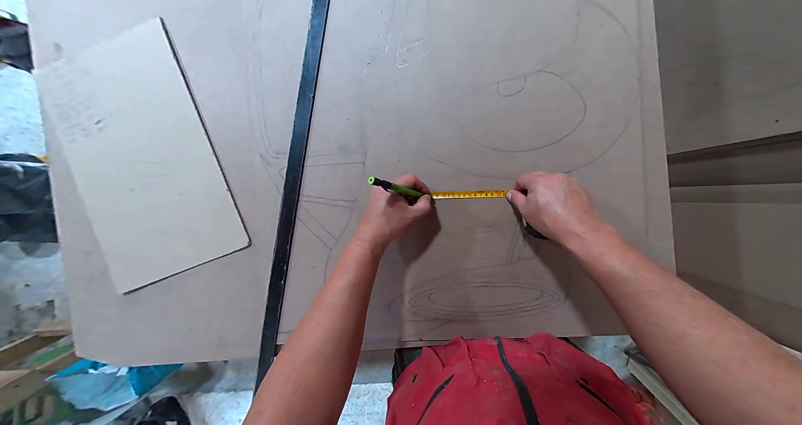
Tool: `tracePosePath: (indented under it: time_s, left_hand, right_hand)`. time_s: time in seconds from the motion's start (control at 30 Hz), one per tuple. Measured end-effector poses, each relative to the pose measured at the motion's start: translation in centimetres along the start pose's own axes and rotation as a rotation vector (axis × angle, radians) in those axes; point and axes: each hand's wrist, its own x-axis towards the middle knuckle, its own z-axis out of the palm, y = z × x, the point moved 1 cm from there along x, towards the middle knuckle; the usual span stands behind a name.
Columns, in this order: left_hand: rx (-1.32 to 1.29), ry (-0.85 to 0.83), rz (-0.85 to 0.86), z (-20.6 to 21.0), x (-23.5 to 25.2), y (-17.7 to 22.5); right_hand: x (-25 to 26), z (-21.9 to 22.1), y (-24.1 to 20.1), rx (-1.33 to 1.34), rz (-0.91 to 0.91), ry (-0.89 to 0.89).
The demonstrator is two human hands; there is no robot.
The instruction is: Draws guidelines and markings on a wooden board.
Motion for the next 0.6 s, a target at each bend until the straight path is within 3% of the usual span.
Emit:
tracePosePath:
  time_s: [0.6]
  left_hand:
    - [-0.053, -0.002, -0.016, 0.74, 0.11, 0.43]
  right_hand:
    - [-0.09, -0.05, -0.03, 0.004, 0.011, -0.013]
